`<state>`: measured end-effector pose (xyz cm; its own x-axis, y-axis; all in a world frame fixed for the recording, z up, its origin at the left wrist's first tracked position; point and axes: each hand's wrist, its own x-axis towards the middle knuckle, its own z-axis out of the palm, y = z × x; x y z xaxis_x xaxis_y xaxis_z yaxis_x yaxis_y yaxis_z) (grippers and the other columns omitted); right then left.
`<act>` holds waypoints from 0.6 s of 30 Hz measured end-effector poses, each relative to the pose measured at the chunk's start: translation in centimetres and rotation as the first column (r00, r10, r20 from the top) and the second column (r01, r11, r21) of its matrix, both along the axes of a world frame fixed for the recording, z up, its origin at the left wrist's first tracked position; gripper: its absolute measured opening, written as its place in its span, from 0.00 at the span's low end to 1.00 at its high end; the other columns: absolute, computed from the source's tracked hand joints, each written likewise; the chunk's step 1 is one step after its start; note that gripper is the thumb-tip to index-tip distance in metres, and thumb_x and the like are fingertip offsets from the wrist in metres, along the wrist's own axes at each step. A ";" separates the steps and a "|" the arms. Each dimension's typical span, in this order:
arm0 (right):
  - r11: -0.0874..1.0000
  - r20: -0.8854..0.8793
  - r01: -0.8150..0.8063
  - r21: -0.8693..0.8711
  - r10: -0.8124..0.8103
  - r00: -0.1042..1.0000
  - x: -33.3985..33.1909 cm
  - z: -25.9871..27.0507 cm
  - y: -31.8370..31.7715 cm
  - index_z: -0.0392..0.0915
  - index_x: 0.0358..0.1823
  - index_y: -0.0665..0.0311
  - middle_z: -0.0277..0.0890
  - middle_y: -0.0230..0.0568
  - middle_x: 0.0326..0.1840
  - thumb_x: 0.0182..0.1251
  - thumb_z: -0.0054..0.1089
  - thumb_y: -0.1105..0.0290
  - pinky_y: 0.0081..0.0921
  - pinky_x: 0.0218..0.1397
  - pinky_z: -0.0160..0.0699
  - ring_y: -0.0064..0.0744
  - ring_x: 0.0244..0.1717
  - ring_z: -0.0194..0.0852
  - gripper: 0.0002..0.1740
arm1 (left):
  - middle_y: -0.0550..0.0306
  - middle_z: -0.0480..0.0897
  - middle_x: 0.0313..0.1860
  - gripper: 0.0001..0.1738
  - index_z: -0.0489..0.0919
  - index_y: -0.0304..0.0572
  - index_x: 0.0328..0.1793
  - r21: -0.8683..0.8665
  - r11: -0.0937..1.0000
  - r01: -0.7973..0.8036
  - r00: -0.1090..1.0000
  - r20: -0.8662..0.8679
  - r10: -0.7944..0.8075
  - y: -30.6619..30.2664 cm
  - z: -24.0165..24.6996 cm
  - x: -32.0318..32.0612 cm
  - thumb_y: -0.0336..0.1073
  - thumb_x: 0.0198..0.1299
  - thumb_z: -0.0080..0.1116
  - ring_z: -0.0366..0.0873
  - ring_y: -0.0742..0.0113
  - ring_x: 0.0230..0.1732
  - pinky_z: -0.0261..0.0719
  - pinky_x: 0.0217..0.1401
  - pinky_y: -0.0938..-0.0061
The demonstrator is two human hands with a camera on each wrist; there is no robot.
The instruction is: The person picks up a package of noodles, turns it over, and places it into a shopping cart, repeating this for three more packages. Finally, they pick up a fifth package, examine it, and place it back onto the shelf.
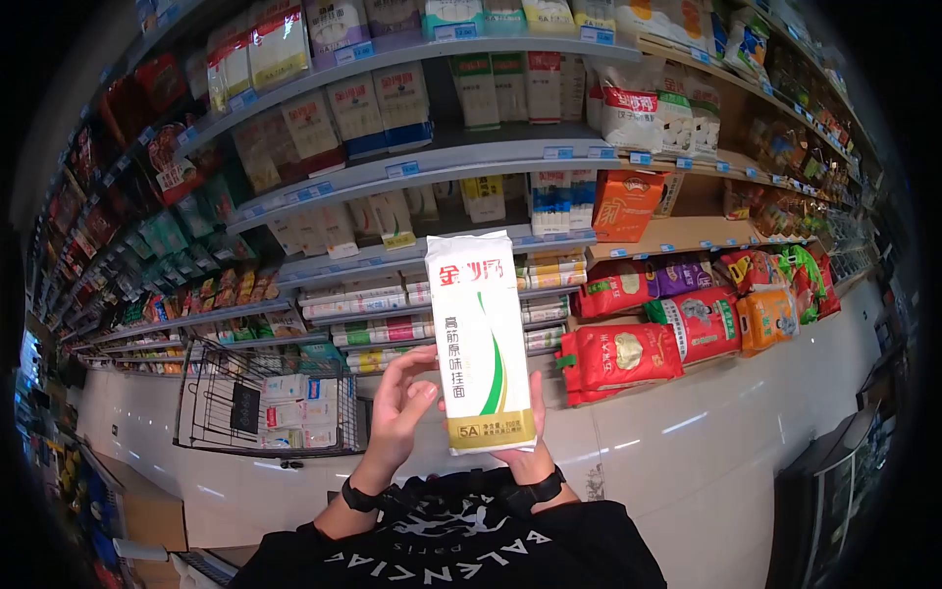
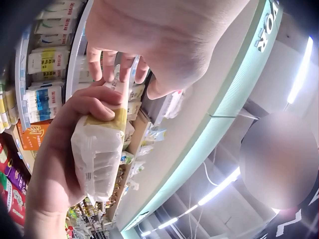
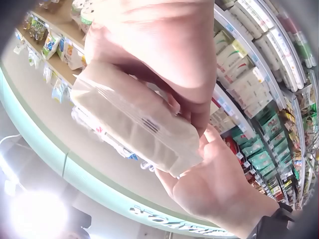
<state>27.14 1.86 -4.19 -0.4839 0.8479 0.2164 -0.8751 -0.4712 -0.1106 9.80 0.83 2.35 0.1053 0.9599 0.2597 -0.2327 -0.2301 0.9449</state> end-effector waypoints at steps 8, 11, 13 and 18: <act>0.999 0.055 -0.028 0.036 0.026 0.998 1.0 -1.4 0.2 0.52 0.84 0.60 0.64 0.64 0.76 0.71 0.43 0.26 0.68 0.60 0.80 0.75 0.63 0.76 0.54 | 0.54 0.74 0.65 0.22 0.72 0.36 0.68 -0.032 0.998 -0.060 0.998 0.019 0.061 0.8 -1.2 0.9 0.28 0.69 0.61 0.73 0.67 0.65 0.74 0.61 0.71; 0.998 0.055 -0.030 0.052 0.027 0.998 1.4 -1.6 0.4 0.54 0.83 0.61 0.65 0.65 0.75 0.71 0.46 0.30 0.68 0.62 0.78 0.74 0.63 0.76 0.51 | 0.54 0.74 0.65 0.25 0.70 0.36 0.70 -0.047 0.993 -0.104 0.993 0.046 0.106 0.8 -1.4 1.6 0.27 0.68 0.62 0.72 0.67 0.65 0.74 0.60 0.71; 0.997 0.062 -0.051 0.064 0.047 0.997 1.5 -1.8 0.6 0.55 0.82 0.62 0.67 0.64 0.74 0.71 0.48 0.31 0.66 0.63 0.77 0.73 0.61 0.76 0.51 | 0.53 0.72 0.68 0.30 0.67 0.35 0.73 -0.063 0.994 -0.089 0.995 0.039 0.092 1.0 -1.7 1.6 0.28 0.67 0.63 0.70 0.65 0.68 0.74 0.62 0.71; 0.987 0.029 -0.094 0.129 0.091 0.995 1.8 -2.9 0.4 0.56 0.81 0.66 0.69 0.65 0.71 0.71 0.49 0.33 0.62 0.62 0.78 0.71 0.61 0.77 0.51 | 0.46 0.74 0.71 0.37 0.62 0.31 0.79 -0.127 0.991 0.035 0.993 0.115 -0.020 0.8 -0.9 2.2 0.30 0.66 0.64 0.74 0.66 0.70 0.75 0.67 0.74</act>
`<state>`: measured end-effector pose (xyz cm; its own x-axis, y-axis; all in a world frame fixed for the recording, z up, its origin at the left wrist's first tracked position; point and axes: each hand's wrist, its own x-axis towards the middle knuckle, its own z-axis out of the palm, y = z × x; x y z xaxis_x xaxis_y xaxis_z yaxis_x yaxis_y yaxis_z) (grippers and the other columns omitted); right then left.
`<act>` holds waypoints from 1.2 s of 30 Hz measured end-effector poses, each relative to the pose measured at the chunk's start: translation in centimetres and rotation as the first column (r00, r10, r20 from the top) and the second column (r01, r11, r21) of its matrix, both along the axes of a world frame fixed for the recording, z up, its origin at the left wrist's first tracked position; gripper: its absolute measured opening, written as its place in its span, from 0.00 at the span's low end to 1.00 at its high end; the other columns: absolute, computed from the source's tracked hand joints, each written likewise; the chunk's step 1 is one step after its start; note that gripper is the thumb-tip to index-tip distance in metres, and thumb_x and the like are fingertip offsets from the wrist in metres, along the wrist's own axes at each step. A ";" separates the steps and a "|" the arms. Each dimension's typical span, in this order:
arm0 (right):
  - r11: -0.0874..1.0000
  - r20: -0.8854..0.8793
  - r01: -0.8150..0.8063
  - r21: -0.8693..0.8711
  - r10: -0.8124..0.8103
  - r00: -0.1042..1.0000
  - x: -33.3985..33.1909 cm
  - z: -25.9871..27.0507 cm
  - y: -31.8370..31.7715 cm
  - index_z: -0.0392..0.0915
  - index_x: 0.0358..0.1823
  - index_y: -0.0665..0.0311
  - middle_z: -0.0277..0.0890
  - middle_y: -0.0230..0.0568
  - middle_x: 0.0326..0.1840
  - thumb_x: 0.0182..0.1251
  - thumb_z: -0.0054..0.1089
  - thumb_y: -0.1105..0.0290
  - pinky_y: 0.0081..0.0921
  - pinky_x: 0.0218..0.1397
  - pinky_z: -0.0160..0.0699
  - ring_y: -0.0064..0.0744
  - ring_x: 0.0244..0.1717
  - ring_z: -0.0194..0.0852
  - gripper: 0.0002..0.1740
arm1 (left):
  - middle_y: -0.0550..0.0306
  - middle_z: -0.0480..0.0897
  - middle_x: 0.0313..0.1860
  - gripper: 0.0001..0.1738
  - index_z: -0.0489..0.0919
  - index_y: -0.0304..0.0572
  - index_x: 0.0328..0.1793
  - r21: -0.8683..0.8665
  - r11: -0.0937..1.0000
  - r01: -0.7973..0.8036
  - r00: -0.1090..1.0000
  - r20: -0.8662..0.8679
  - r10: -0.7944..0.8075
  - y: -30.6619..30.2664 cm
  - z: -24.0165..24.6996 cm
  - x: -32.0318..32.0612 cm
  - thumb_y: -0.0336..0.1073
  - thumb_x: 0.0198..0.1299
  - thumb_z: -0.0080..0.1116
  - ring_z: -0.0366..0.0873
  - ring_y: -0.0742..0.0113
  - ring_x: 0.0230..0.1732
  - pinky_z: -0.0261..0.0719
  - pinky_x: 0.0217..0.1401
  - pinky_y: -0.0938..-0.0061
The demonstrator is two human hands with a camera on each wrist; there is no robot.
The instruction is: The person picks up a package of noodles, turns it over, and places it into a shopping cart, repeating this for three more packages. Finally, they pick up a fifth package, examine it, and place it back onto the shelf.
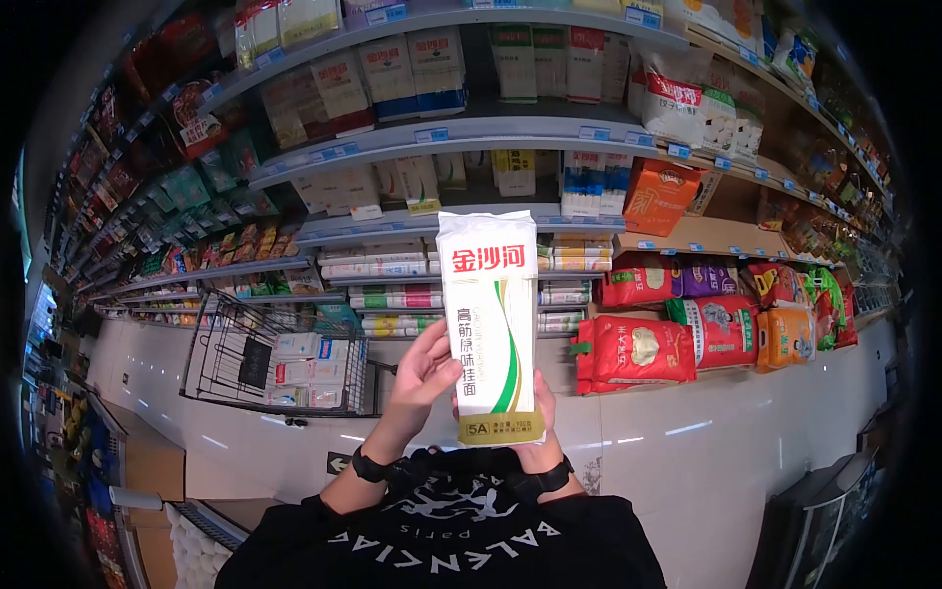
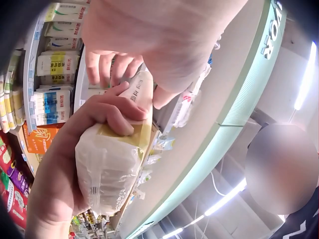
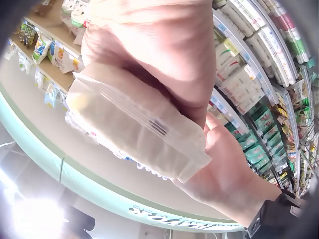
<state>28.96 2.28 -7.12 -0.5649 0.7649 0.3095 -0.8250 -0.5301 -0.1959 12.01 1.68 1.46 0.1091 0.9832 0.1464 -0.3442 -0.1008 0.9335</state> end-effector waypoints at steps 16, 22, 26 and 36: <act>0.952 0.690 0.113 0.284 -0.285 0.665 4.5 0.7 1.2 0.68 0.72 0.69 0.79 0.43 0.65 0.65 0.73 0.72 0.31 0.67 0.78 0.31 0.63 0.80 0.35 | 0.45 0.86 0.59 0.35 0.72 0.27 0.71 -0.076 0.981 -0.176 0.966 -0.205 0.157 -1.3 -0.1 2.9 0.26 0.58 0.73 0.84 0.67 0.59 0.81 0.64 0.71; 0.866 0.709 0.354 0.353 -0.494 0.502 3.3 1.1 0.0 0.73 0.64 0.70 0.81 0.42 0.62 0.64 0.73 0.74 0.28 0.62 0.80 0.28 0.60 0.81 0.28 | 0.32 0.64 0.78 0.49 0.58 0.28 0.81 0.388 0.881 -0.272 0.613 -0.635 0.469 -2.0 -0.6 4.1 0.33 0.57 0.75 0.70 0.55 0.75 0.70 0.75 0.64; 0.541 0.570 0.252 0.802 -0.820 -0.055 2.1 3.1 -0.4 0.80 0.56 0.69 0.89 0.49 0.46 0.63 0.76 0.67 0.32 0.48 0.86 0.35 0.44 0.90 0.23 | 0.32 0.58 0.80 0.63 0.42 0.32 0.86 0.459 0.847 -0.268 0.596 -0.612 0.520 -2.6 -1.2 6.4 0.37 0.56 0.77 0.64 0.48 0.77 0.66 0.78 0.60; 0.214 0.205 -0.035 0.976 -0.963 -0.174 0.9 8.2 -2.8 0.81 0.60 0.66 0.80 0.55 0.65 0.52 0.78 0.69 0.38 0.58 0.83 0.51 0.55 0.85 0.31 | 0.44 0.76 0.69 0.37 0.57 0.34 0.82 0.042 0.979 -0.201 0.966 0.173 0.191 -0.6 -3.3 3.0 0.53 0.79 0.46 0.78 0.57 0.66 0.76 0.71 0.62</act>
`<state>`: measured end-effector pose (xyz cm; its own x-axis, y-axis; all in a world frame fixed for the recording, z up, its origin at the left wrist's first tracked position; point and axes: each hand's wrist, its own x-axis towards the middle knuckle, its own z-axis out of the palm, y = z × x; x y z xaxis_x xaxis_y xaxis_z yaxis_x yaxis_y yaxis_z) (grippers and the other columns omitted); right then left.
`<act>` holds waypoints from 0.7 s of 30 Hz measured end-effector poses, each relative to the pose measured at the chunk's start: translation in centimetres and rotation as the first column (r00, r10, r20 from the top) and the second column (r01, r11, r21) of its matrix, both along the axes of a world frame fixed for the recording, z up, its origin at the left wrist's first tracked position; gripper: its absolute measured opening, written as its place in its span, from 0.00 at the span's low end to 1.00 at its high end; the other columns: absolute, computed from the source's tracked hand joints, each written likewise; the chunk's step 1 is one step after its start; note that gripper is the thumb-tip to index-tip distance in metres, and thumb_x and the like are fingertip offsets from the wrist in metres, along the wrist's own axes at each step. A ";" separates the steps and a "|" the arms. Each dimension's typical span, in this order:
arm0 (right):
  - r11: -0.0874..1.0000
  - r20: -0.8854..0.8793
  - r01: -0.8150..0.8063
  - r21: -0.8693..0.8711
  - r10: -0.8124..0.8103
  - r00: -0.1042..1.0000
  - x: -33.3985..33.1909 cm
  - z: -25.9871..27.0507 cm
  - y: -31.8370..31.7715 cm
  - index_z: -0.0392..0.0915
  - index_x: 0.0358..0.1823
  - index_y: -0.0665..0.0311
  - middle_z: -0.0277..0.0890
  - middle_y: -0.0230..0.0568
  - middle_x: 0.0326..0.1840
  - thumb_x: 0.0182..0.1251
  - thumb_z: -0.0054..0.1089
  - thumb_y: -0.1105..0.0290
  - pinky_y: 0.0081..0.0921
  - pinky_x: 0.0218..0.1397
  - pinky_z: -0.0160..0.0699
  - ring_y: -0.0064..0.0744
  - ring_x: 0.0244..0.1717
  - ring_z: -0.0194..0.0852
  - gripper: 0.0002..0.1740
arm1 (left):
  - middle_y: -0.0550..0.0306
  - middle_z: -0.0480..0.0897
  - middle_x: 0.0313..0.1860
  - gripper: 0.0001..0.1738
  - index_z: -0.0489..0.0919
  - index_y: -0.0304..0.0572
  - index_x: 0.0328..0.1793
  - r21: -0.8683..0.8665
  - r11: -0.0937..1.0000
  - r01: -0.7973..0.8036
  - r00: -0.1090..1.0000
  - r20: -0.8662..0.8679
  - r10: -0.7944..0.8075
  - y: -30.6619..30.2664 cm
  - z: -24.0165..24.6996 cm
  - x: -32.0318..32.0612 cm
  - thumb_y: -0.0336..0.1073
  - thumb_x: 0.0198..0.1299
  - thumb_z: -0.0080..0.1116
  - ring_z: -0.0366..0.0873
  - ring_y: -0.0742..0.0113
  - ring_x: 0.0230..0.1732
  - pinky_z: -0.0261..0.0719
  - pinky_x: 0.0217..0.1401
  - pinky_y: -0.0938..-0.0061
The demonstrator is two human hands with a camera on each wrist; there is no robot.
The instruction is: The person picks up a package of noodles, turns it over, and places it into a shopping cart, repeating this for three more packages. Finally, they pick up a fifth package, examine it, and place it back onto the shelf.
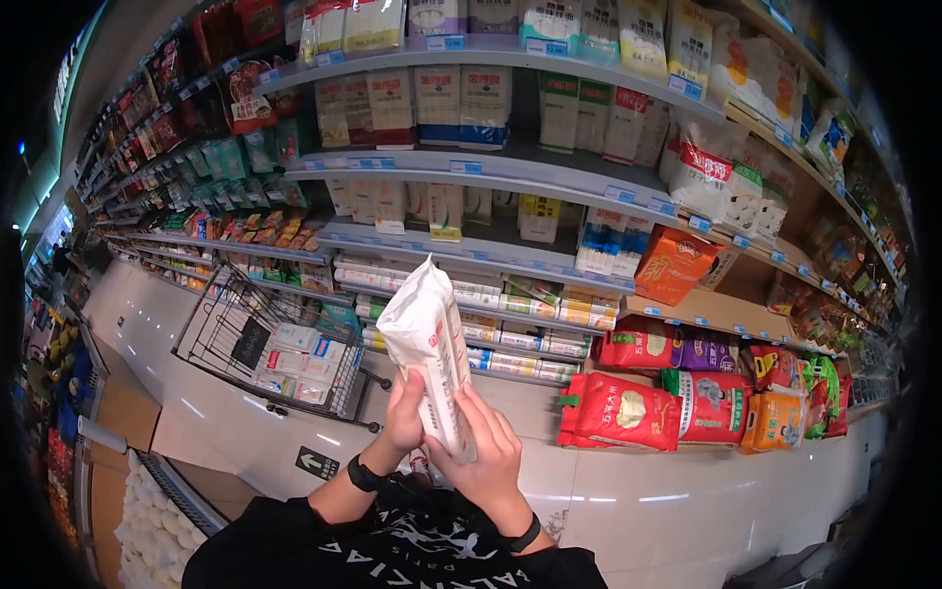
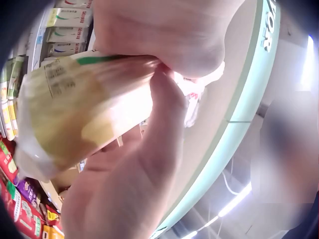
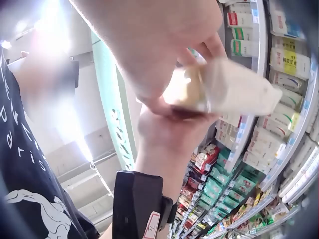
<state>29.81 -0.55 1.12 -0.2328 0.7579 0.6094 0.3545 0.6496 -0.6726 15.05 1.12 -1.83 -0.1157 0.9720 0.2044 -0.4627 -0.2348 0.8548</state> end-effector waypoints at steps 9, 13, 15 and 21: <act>0.981 -0.064 -0.156 -0.118 0.149 0.987 -0.8 0.9 0.2 0.84 0.55 0.64 0.76 0.56 0.70 0.51 0.75 0.74 0.39 0.61 0.76 0.48 0.55 0.77 0.26 | 0.45 0.78 0.69 0.43 0.63 0.42 0.81 0.043 0.947 0.319 0.748 0.602 -0.280 3.3 1.4 -2.9 0.69 0.78 0.25 0.82 0.53 0.65 0.83 0.67 0.55; 0.958 -0.163 -0.278 -0.073 0.264 0.951 -1.6 0.9 1.8 0.84 0.53 0.69 0.82 0.57 0.64 0.54 0.70 0.77 0.38 0.61 0.77 0.48 0.56 0.77 0.22 | 0.44 0.78 0.70 0.43 0.64 0.43 0.81 0.071 0.931 0.357 0.684 0.659 -0.313 5.1 1.7 -4.6 0.69 0.79 0.21 0.82 0.51 0.65 0.83 0.67 0.53; 0.926 -0.196 -0.370 -0.077 0.350 0.916 -2.2 0.7 3.0 0.84 0.52 0.70 0.87 0.55 0.56 0.54 0.69 0.78 0.40 0.62 0.78 0.48 0.56 0.78 0.20 | 0.44 0.78 0.70 0.43 0.64 0.42 0.81 0.108 0.928 0.356 0.642 0.693 -0.327 6.1 1.1 -5.6 0.68 0.79 0.22 0.81 0.49 0.65 0.82 0.68 0.52; 0.866 -0.272 -0.499 0.001 0.481 0.834 -6.3 1.8 6.6 0.84 0.47 0.75 0.89 0.54 0.46 0.57 0.66 0.78 0.41 0.62 0.80 0.54 0.55 0.85 0.15 | 0.45 0.75 0.73 0.42 0.63 0.38 0.81 0.108 0.948 0.299 0.606 0.746 -0.276 8.2 1.3 -9.7 0.65 0.79 0.27 0.80 0.47 0.65 0.84 0.62 0.50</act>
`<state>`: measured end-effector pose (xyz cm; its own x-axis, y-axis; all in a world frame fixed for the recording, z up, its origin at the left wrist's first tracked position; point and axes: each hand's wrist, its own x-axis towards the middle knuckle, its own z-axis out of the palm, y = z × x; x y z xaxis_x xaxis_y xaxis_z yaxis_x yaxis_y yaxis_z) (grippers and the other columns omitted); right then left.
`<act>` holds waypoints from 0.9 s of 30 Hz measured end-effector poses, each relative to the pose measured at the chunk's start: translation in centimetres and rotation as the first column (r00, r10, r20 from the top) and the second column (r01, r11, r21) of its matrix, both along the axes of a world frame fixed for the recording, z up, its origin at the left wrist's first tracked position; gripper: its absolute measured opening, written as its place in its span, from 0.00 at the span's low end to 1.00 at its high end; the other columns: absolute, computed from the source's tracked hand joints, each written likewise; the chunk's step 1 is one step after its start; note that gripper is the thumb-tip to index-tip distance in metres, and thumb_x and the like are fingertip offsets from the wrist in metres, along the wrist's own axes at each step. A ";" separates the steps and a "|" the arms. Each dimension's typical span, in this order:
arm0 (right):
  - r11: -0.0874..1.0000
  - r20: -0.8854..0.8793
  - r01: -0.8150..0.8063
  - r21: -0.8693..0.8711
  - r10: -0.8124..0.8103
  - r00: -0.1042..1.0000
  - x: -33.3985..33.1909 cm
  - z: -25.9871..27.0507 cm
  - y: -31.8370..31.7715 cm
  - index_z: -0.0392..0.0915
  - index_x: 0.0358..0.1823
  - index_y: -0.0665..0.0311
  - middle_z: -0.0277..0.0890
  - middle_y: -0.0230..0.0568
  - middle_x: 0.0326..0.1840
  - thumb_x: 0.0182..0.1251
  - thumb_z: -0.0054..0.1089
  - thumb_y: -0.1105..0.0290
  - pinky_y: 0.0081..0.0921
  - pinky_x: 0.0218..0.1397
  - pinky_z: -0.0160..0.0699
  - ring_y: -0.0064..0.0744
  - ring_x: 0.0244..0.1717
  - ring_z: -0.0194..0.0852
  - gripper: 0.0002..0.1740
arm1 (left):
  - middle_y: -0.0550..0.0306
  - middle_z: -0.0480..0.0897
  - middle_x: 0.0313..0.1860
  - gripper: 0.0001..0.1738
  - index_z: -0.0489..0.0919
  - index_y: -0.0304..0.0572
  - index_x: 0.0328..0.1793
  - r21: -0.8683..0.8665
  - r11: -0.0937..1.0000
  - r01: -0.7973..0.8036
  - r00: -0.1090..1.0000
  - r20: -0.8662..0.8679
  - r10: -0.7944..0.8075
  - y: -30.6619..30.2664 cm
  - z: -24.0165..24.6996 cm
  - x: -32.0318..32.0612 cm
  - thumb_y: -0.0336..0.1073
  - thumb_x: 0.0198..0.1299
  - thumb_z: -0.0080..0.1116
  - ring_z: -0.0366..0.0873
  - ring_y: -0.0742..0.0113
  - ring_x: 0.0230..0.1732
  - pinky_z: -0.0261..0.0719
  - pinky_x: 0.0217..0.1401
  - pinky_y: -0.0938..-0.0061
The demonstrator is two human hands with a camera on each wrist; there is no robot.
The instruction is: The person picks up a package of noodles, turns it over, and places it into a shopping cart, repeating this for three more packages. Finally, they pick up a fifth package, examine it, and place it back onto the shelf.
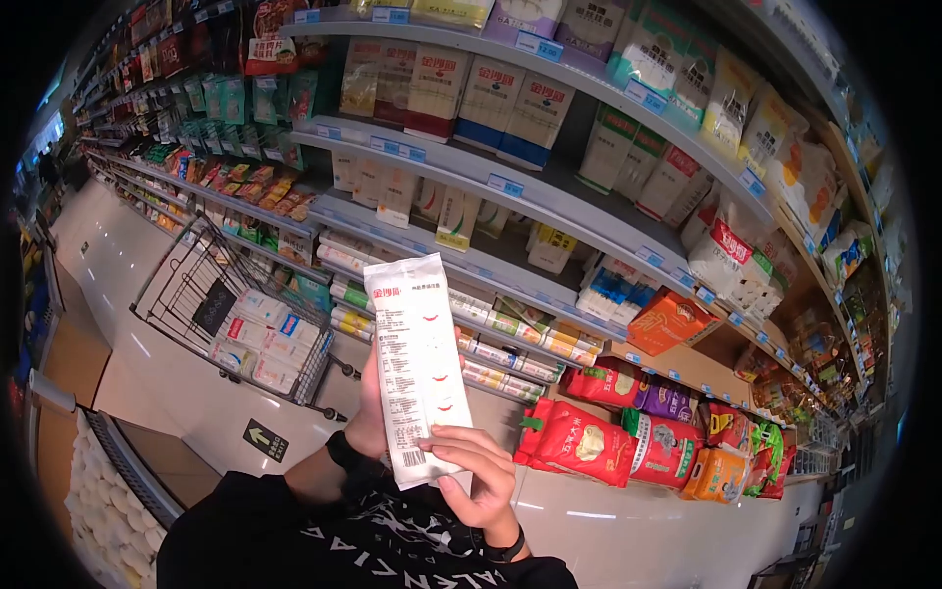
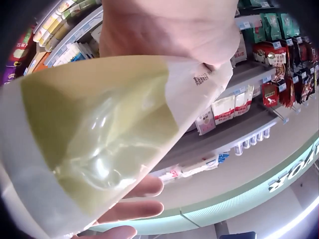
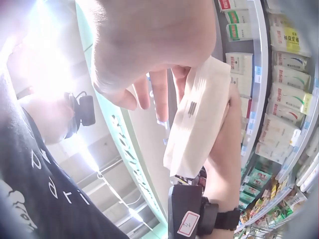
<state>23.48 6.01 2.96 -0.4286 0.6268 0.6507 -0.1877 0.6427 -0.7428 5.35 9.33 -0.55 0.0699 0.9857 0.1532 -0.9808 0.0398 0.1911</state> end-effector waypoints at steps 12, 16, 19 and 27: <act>0.968 0.516 0.205 0.147 -0.251 0.819 -11.2 -0.6 8.5 0.84 0.58 0.65 0.77 0.51 0.70 0.57 0.77 0.65 0.39 0.65 0.75 0.51 0.63 0.75 0.26 | 0.45 0.80 0.67 0.35 0.69 0.41 0.76 -0.095 0.977 -0.191 0.981 0.027 0.194 6.7 -3.9 -9.7 0.58 0.78 0.30 0.81 0.48 0.64 0.79 0.68 0.50; 0.951 0.581 0.232 0.204 -0.308 0.753 -14.0 -1.9 10.7 0.74 0.70 0.65 0.72 0.53 0.74 0.52 0.78 0.66 0.43 0.67 0.74 0.55 0.64 0.72 0.42 | 0.46 0.77 0.70 0.31 0.67 0.41 0.78 -0.166 0.955 -0.246 0.968 0.013 0.251 8.4 -4.7 -11.3 0.51 0.78 0.35 0.78 0.49 0.68 0.75 0.73 0.52; 0.923 0.587 0.305 0.234 -0.384 0.713 -14.7 -4.1 12.6 0.70 0.72 0.69 0.78 0.56 0.66 0.52 0.73 0.70 0.43 0.59 0.81 0.58 0.55 0.80 0.42 | 0.52 0.72 0.74 0.31 0.63 0.41 0.80 0.014 0.957 -0.288 0.948 -0.135 0.287 9.9 -4.6 -12.4 0.31 0.71 0.52 0.68 0.56 0.77 0.69 0.78 0.56; 0.888 0.390 0.435 0.148 -0.456 0.800 -13.8 -9.4 22.8 0.81 0.56 0.70 0.85 0.55 0.55 0.57 0.72 0.69 0.40 0.60 0.83 0.55 0.55 0.86 0.25 | 0.55 0.76 0.56 0.30 0.83 0.44 0.59 0.471 0.836 -0.283 0.220 -0.816 0.534 15.6 -3.3 -15.5 0.26 0.47 0.78 0.77 0.59 0.61 0.74 0.67 0.68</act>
